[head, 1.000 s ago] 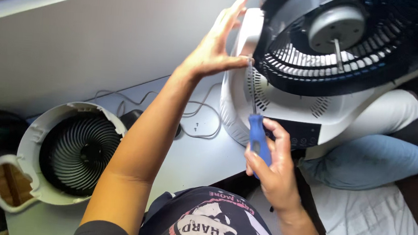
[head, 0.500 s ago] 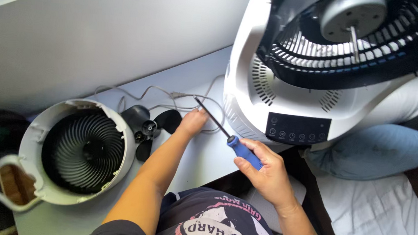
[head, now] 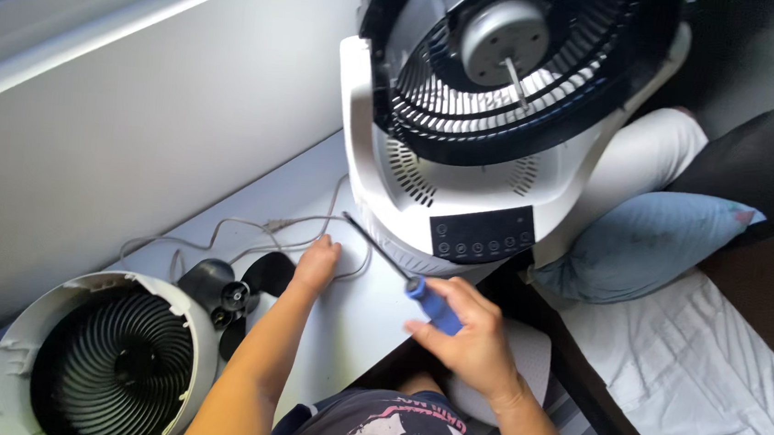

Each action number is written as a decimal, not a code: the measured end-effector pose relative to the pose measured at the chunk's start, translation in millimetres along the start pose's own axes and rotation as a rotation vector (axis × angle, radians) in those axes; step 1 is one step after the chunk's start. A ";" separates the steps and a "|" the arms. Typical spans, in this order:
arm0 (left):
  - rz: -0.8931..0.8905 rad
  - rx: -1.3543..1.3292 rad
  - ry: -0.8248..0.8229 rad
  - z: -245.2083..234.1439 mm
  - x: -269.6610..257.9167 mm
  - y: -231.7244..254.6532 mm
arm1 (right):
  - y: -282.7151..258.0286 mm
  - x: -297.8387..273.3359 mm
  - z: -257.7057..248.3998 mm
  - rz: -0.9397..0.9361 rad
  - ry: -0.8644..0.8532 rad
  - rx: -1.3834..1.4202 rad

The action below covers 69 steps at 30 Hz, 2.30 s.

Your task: The person uses a screwdriver to tighten screws on the front grill of a white air cooler fan. They then pick up the fan blade assembly and attach it to the motor shaft.

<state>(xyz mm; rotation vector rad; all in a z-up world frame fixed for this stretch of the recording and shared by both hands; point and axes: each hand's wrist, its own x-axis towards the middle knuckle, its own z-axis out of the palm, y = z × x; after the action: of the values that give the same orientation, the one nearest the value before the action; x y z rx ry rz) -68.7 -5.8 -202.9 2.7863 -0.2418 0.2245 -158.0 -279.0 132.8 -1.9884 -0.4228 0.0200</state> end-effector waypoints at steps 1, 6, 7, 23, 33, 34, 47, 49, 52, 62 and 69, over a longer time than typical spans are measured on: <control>-0.039 -0.028 0.100 -5.3 3.5 5.1 | 5.6 -0.1 -5.0 -0.005 0.084 -0.027; -0.270 -0.375 0.716 -63.2 40.5 56.1 | 60.5 17.3 -48.4 0.055 0.521 0.134; -0.326 -0.604 0.797 -82.0 52.4 68.4 | 74.4 24.4 -61.8 0.041 0.589 0.178; -0.327 -1.593 1.426 -213.2 178.0 138.3 | 217.8 142.3 -172.4 0.141 0.473 0.670; -0.452 -1.386 1.315 -224.4 199.8 131.3 | 178.6 129.3 -169.1 0.148 0.287 0.540; -0.438 -1.368 1.295 -225.4 203.8 125.7 | 177.1 121.7 -166.4 0.151 0.307 0.566; -0.381 -1.482 1.179 -228.5 229.4 73.1 | 147.5 94.4 -133.6 0.075 0.322 0.530; -0.414 -1.465 1.152 -236.1 227.9 78.6 | 148.2 93.3 -134.9 0.133 0.323 0.511; -0.440 -1.521 1.310 -253.9 211.9 105.3 | 147.7 99.9 -146.7 0.230 0.309 0.573; 0.012 -1.784 0.543 -282.3 170.6 312.6 | 101.9 44.0 -164.1 0.052 0.174 0.321; -0.298 -2.268 -0.046 -245.5 173.7 337.9 | 53.6 -2.0 -178.1 -0.102 0.255 -0.108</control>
<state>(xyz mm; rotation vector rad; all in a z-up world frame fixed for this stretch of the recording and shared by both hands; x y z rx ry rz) 4.2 -260.6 163.7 0.5393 0.0135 -0.1653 -109.0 -455.6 164.7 -2.0392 -0.3653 -0.3233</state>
